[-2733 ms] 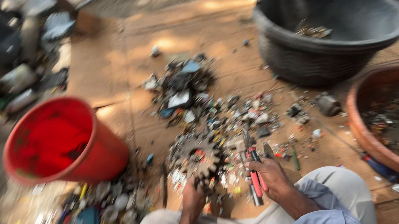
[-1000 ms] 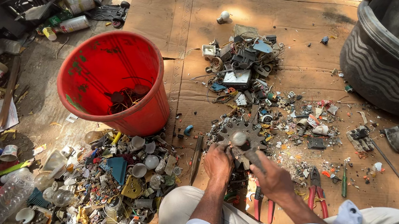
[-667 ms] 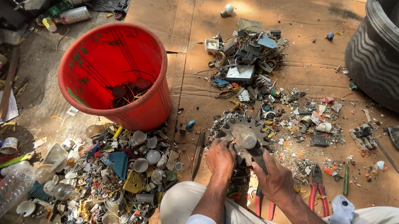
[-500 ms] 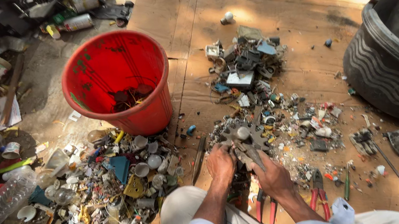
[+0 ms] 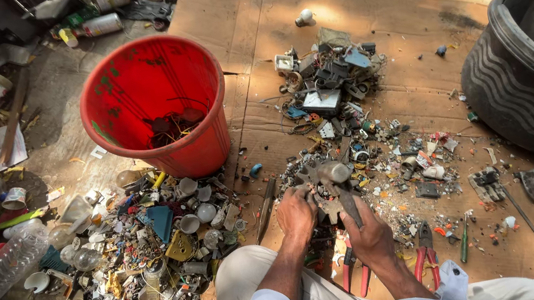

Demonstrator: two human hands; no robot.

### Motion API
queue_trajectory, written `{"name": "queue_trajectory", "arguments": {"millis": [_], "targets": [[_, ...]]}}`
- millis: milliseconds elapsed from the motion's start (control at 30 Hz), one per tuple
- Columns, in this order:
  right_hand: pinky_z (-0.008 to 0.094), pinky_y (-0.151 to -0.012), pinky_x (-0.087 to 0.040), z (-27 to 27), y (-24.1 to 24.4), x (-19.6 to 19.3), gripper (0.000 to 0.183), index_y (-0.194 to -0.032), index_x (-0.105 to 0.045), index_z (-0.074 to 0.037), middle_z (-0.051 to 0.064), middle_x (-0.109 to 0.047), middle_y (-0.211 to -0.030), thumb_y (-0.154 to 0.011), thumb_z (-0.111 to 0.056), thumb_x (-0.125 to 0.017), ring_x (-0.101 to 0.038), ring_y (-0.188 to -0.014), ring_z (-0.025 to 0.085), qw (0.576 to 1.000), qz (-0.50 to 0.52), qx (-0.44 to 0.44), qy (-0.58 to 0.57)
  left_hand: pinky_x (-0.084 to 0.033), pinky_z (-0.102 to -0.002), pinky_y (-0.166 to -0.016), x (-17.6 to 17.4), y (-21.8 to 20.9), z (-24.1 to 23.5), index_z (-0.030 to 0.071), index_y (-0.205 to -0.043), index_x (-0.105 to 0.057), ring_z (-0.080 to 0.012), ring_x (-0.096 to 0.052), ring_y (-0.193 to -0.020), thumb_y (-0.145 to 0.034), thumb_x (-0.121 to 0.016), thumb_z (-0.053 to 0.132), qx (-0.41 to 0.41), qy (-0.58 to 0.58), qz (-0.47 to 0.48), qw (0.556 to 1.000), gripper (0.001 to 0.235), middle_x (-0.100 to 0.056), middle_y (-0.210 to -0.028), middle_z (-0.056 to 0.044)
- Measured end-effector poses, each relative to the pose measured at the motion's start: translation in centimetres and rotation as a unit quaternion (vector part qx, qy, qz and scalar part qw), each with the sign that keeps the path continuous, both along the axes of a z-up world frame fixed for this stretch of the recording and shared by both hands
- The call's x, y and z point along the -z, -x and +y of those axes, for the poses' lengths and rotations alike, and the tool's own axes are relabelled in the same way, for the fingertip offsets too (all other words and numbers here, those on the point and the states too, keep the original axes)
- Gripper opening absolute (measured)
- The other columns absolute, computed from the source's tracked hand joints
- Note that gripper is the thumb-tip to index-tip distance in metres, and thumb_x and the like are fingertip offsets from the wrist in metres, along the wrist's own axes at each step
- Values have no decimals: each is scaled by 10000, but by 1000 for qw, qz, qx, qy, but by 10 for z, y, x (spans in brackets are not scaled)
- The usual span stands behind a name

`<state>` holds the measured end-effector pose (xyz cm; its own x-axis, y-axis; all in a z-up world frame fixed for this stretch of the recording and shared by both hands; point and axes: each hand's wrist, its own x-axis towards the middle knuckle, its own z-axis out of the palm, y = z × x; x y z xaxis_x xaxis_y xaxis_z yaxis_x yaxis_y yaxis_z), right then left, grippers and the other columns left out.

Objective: The person sits on a cardboard-covered floor and uses a hammer and pliers to dismantle small electronic components. They repeatedly strike the components to break them apart and separate the internal parts, sorting the resulting debris into nearby buckets.

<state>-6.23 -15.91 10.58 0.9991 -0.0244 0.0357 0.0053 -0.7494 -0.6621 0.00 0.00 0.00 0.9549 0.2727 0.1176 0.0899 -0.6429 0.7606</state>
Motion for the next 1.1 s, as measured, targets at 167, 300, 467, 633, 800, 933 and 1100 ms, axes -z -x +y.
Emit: {"name": "queue_trajectory", "arguments": {"millis": [167,300,467,633,800,933,1100], "targets": [[481,-634,-579,0,7,-4,476,-1367,-509,-118,183,-725,-817,-965,-360,-591,-747,-720,363,999,10,-20,40,-603,-391,-627,-8,-4,0,62,-1071,-776,-254,-703,-765,-889,-689,123,12,-9,24,1000,211,-702,-983,-138],[505,-720,-574,2,3,-15,489,-1418,-507,-234,194,-749,-830,-961,-384,-595,-754,-757,385,987,146,-6,73,-603,-393,-611,-12,-1,3,75,-1095,-776,-252,-695,-745,-947,-656,135,26,18,28,999,200,-694,-967,-133],[506,-670,-586,-7,10,-2,514,-1416,-498,-186,228,-736,-953,-965,-413,-595,-734,-801,425,997,-53,-17,54,-601,-411,-659,-4,-2,1,48,-1046,-794,-284,-702,-777,-867,-676,131,10,2,-2,1000,229,-712,-979,-152],[490,-744,-578,2,0,-1,591,-1517,-404,-147,185,-750,-870,-987,-356,-564,-771,-763,361,977,151,-49,141,-604,-399,-627,2,0,0,54,-1050,-790,-273,-704,-780,-926,-670,156,16,51,14,998,201,-707,-1005,-146],[480,-713,-607,-2,13,-10,527,-1437,-518,-180,184,-767,-909,-958,-397,-557,-782,-815,363,997,67,0,43,-598,-414,-636,-2,-3,-1,56,-1034,-788,-271,-705,-763,-891,-666,134,6,27,13,1000,204,-707,-965,-132],[462,-660,-621,-11,13,24,591,-1459,-437,-65,270,-704,-1057,-1011,-424,-577,-752,-834,409,991,-111,-45,56,-581,-449,-696,-18,-3,3,73,-1030,-788,-311,-709,-799,-865,-667,152,2,20,4,1000,219,-705,-960,-129],[432,-559,-553,-5,-5,22,483,-1414,-547,-177,137,-706,-750,-961,-329,-611,-694,-609,293,991,114,33,66,-556,-466,-732,-29,5,2,99,-1008,-783,-345,-700,-825,-878,-666,165,6,29,14,999,187,-701,-992,-130]]}}
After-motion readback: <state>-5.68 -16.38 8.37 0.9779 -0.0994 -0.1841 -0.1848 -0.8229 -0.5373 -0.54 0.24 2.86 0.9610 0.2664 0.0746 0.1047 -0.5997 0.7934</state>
